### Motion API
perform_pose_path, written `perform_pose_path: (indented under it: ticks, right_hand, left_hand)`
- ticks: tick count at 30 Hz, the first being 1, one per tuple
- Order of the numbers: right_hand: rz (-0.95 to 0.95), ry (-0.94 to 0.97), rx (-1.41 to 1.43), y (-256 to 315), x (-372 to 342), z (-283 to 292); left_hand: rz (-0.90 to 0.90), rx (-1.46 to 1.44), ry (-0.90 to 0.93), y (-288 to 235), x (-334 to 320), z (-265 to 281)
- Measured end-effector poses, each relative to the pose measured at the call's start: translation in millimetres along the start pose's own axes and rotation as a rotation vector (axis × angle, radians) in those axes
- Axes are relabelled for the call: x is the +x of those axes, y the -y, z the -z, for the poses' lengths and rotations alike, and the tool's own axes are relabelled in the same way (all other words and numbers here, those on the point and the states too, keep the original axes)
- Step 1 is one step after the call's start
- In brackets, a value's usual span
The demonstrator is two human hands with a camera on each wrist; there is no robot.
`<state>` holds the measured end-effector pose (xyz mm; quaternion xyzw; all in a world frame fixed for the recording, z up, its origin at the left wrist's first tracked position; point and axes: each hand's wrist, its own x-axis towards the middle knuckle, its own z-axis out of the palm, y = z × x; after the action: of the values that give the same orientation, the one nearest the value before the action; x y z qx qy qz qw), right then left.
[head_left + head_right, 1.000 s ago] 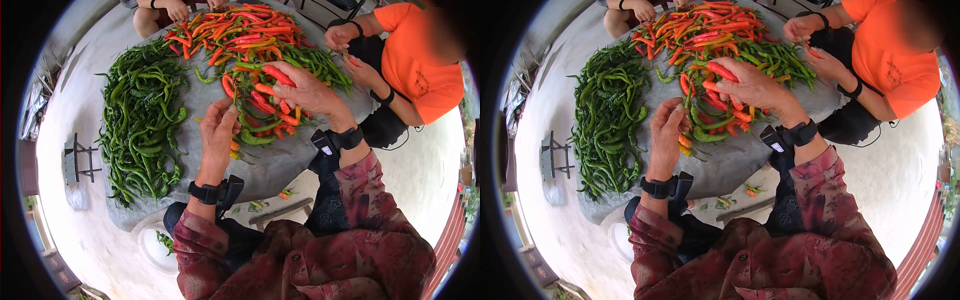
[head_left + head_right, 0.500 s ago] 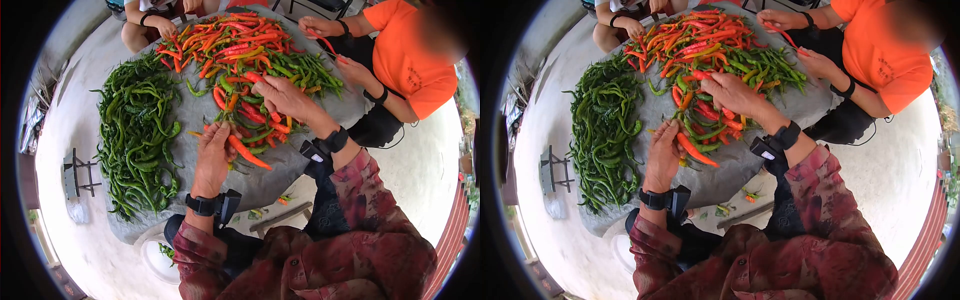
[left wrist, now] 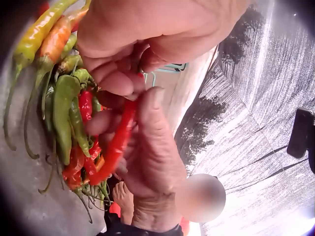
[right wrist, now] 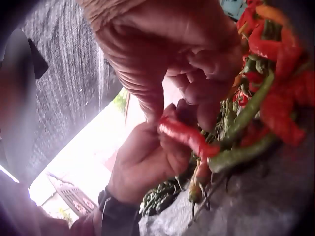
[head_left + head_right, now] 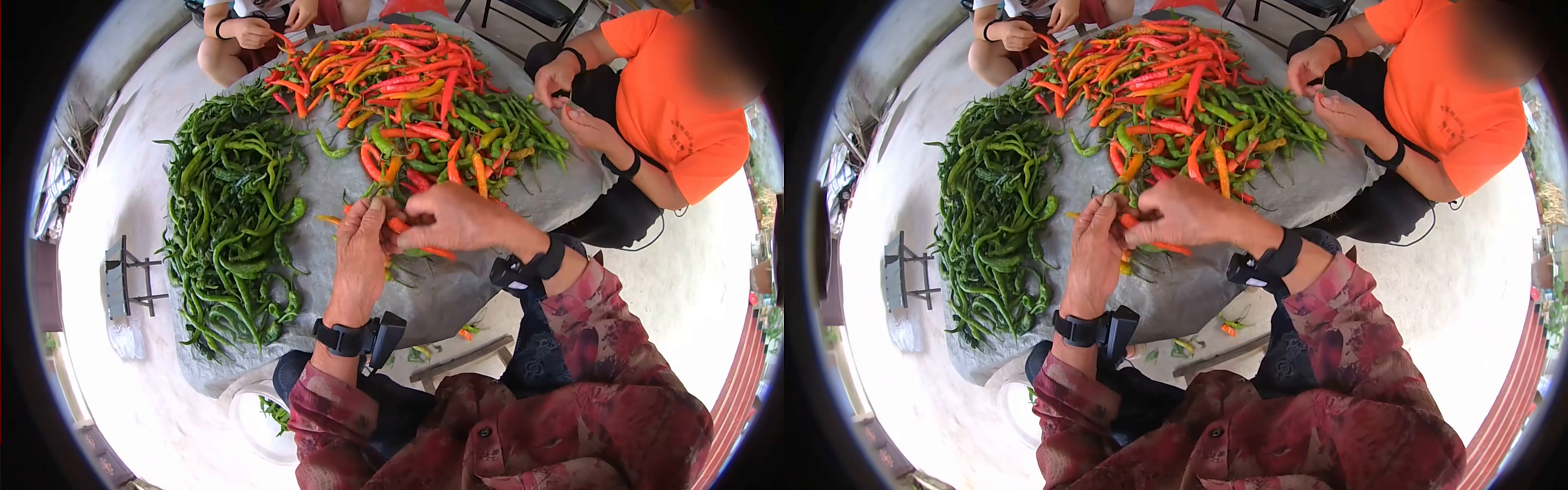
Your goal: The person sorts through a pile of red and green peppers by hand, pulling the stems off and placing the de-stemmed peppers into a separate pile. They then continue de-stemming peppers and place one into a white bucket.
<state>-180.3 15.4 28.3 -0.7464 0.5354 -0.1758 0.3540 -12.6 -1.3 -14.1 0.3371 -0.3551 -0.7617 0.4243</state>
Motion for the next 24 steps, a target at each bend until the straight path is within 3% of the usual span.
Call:
perform_pose_path:
  ticks: [2,5,6,8,10,12,13,15,16,18,19,21,22,24]
  right_hand:
    - [0.105,-0.078,-0.014,-4,-3,-8]
    - [0.112,0.129,-0.237,0,-12,4]
    - [0.112,0.129,-0.236,2,-14,9]
    - [0.124,0.479,-0.082,2,-16,20]
    - [0.164,0.49,-0.028,0,-16,26]
    - [-0.048,0.343,0.339,0,-14,34]
    - [-0.046,0.339,0.336,-4,-9,39]
    - [-0.059,-0.082,0.579,-21,7,48]
    - [-0.072,-0.184,0.946,-30,19,54]
    - [-0.095,-0.616,1.219,-41,39,60]
    - [-0.09,-0.612,1.218,-44,42,56]
    - [-0.126,-0.656,0.722,-43,41,47]
    - [-0.095,-0.526,0.408,-39,39,39]
    - [0.167,-0.358,0.034,-37,43,14]
  left_hand:
    - [0.033,0.024,-0.012,4,2,5]
    - [0.086,0.033,-0.063,7,1,5]
    - [0.119,0.021,-0.099,8,1,5]
    - [0.119,0.011,-0.138,8,5,8]
    - [0.118,0.003,-0.176,10,8,11]
    - [0.11,0.051,-0.138,11,10,12]
    - [0.106,0.053,-0.134,10,10,10]
    - [0.133,0.046,-0.099,10,7,5]
    - [0.131,0.046,-0.1,11,6,4]
    - [0.113,0.074,-0.066,11,6,5]
    - [0.107,0.074,-0.068,9,6,5]
    - [0.118,0.059,-0.052,5,4,5]
    - [0.116,0.056,-0.056,4,3,4]
    - [0.114,0.06,-0.054,2,1,3]
